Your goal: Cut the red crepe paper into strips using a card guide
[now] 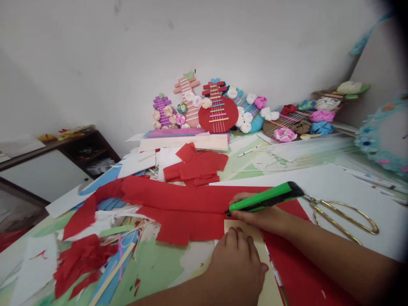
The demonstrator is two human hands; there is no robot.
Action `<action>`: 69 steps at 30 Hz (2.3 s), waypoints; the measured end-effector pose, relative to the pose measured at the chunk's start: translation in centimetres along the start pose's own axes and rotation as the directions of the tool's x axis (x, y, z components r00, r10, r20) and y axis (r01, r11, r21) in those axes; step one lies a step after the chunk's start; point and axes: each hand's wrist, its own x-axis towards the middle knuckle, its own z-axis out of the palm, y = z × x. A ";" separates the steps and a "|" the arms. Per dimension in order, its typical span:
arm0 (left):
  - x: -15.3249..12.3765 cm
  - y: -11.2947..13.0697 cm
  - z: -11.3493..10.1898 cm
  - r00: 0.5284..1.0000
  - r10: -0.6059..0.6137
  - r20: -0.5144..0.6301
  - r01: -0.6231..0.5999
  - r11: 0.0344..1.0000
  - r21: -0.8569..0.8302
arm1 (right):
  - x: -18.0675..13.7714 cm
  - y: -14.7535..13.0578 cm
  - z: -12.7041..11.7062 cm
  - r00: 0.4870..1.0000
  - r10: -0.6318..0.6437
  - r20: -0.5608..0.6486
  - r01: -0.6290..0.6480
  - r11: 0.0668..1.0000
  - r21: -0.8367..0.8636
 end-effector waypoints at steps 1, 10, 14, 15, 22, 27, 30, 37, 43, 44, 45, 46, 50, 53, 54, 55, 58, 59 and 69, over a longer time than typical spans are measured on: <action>0.0 0.0 0.0 1.000 0.004 -0.005 -0.004 1.000 -0.005 | 0.1 -0.1 0.0 1.000 0.004 0.015 -0.004 1.000 -0.012; -0.1 0.1 -0.1 0.998 0.048 -0.046 -0.047 0.999 0.022 | 0.0 -0.4 0.2 0.999 0.005 0.047 -0.004 1.000 -0.028; -0.1 0.0 0.1 0.997 0.050 -0.054 -0.047 0.997 0.055 | 0.2 -0.2 0.2 0.997 -0.040 0.064 0.043 0.998 -0.039; 0.0 0.0 0.2 0.998 0.043 -0.047 -0.040 0.998 0.058 | 0.2 -0.2 0.3 0.997 -0.048 0.066 0.051 0.997 -0.050; -0.1 0.0 0.5 0.997 0.050 -0.051 -0.046 0.997 0.069 | 0.3 -0.6 0.4 0.995 -0.064 0.079 0.071 0.993 -0.092; -0.1 -0.1 0.5 0.999 0.018 -0.038 -0.016 0.999 0.045 | 0.1 -1.1 0.4 0.999 -0.002 0.041 0.005 0.996 -0.084; 0.0 -0.1 0.3 1.000 0.002 0.016 -0.003 0.998 0.060 | 0.1 -1.4 0.3 0.999 0.030 0.031 -0.028 0.996 -0.086; -0.2 -0.1 0.3 1.000 0.001 -0.009 0.000 0.997 0.082 | -0.2 -1.5 0.1 0.996 0.054 0.067 -0.051 0.998 -0.046; -0.2 -0.2 0.8 0.999 -0.014 -0.045 0.018 0.996 0.090 | 0.0 -0.9 0.0 0.996 0.012 0.088 -0.003 0.996 -0.092; -0.2 -0.2 0.8 0.999 -0.006 -0.048 0.010 0.996 0.092 | 0.1 -0.7 0.0 0.995 0.003 0.098 0.007 0.995 -0.102; -0.2 -0.2 0.8 0.999 0.007 -0.048 -0.002 0.995 0.098 | 0.1 -0.6 0.0 0.994 -0.006 0.105 0.018 0.993 -0.115; -0.2 -0.1 0.8 0.999 0.019 -0.047 -0.014 0.994 0.107 | 0.2 -0.6 0.0 0.994 -0.014 0.109 0.028 0.991 -0.129; -0.2 0.0 0.2 0.998 0.048 -0.030 -0.044 0.990 0.131 | 0.2 -0.7 0.0 0.994 -0.024 0.108 0.041 0.987 -0.156; -0.3 0.0 -0.1 1.000 0.016 -0.016 -0.014 0.992 0.122 | 0.0 -1.0 -0.1 0.997 0.017 0.076 -0.005 0.989 -0.148; -0.3 -0.1 -0.1 1.000 0.008 -0.019 -0.006 0.993 0.119 | -0.1 -1.1 -0.2 0.997 0.048 0.061 -0.038 0.988 -0.148; -0.3 -0.1 0.0 1.000 0.006 -0.030 -0.003 0.993 0.116 | -0.1 -1.1 -0.3 0.996 0.079 0.052 -0.070 0.987 -0.146; -0.3 -0.2 0.4 0.998 0.006 -0.061 0.001 0.994 0.109 | -0.1 -1.1 -0.4 0.992 0.113 0.064 -0.104 0.986 -0.134; -0.3 -0.2 0.6 0.998 0.005 -0.066 0.002 0.994 0.107 | 0.0 -1.1 -0.4 0.992 0.099 0.078 -0.088 0.988 -0.129; -0.3 -0.1 0.8 0.998 0.007 -0.064 -0.002 0.996 0.086 | 0.1 -0.4 -0.5 0.990 -0.002 0.144 0.028 0.983 -0.182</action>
